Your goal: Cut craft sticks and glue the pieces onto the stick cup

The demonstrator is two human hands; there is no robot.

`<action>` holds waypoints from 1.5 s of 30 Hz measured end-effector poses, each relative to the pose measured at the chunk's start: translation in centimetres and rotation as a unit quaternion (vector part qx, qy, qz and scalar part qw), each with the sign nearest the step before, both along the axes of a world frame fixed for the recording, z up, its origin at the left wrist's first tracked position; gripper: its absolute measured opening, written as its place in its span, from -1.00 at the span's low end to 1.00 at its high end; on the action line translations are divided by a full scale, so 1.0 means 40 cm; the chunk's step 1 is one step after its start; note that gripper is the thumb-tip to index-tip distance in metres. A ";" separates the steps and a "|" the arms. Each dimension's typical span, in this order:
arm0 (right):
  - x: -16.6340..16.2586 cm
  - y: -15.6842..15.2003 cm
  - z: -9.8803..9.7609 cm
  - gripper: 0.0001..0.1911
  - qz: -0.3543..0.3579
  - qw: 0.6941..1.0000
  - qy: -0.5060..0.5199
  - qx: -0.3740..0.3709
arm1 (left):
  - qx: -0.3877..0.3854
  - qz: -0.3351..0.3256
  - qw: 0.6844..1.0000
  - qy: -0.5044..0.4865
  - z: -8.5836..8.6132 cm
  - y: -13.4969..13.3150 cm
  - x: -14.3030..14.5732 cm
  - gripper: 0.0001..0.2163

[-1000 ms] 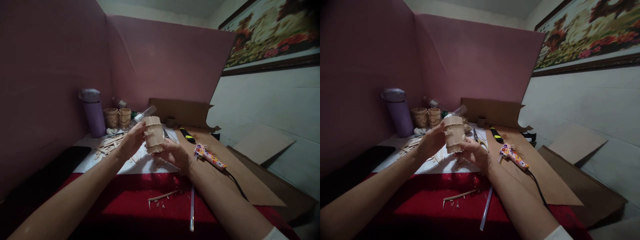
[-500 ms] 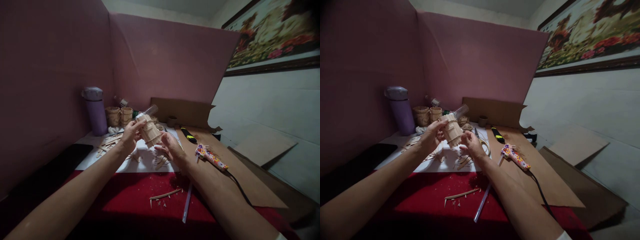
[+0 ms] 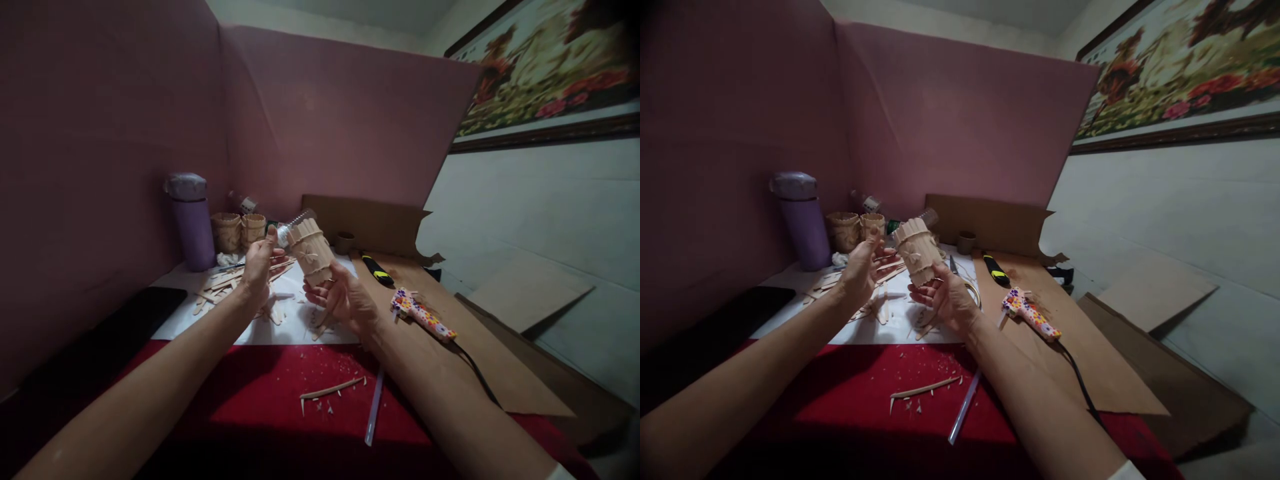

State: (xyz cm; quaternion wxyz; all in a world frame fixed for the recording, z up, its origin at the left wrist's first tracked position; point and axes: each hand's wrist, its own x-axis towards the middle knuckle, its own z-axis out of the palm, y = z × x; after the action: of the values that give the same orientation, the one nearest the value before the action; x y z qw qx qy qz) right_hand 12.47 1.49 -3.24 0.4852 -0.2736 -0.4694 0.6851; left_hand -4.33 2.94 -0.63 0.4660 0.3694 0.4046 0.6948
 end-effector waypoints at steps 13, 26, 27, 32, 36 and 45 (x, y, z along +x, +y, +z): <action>0.000 0.001 0.007 -0.44 -0.011 0.999 0.045 0.002 | -0.002 -0.041 0.999 -0.018 -0.016 -0.001 0.004 -0.41; 0.029 0.011 -0.016 -0.37 -0.389 0.543 -0.402 0.626 | 0.038 -0.126 0.990 -0.049 -0.004 -0.016 0.015 -0.46; 0.028 0.007 -0.013 -0.36 -0.391 0.522 -0.402 0.643 | 0.043 -0.139 0.988 -0.053 -0.003 -0.017 0.015 -0.48; 0.012 -0.014 -0.009 -0.31 -0.397 0.500 -0.376 0.672 | 0.083 -0.199 0.974 -0.076 0.001 -0.013 -0.003 -0.67; 0.007 -0.014 -0.020 -0.01 -0.389 0.599 -0.351 0.605 | 0.132 -0.207 0.967 -0.073 0.009 -0.009 -0.027 -0.73; 0.004 0.002 -0.038 -0.21 -0.374 0.658 -0.346 0.555 | 0.135 -0.224 0.965 -0.016 0.010 -0.007 -0.034 -0.63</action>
State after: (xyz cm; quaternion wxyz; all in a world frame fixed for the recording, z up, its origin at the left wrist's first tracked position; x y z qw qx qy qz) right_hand 12.64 1.56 -4.75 0.5644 -0.3233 -0.7548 -0.0858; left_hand -5.70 2.67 -0.23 0.5618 0.4986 0.2071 0.6268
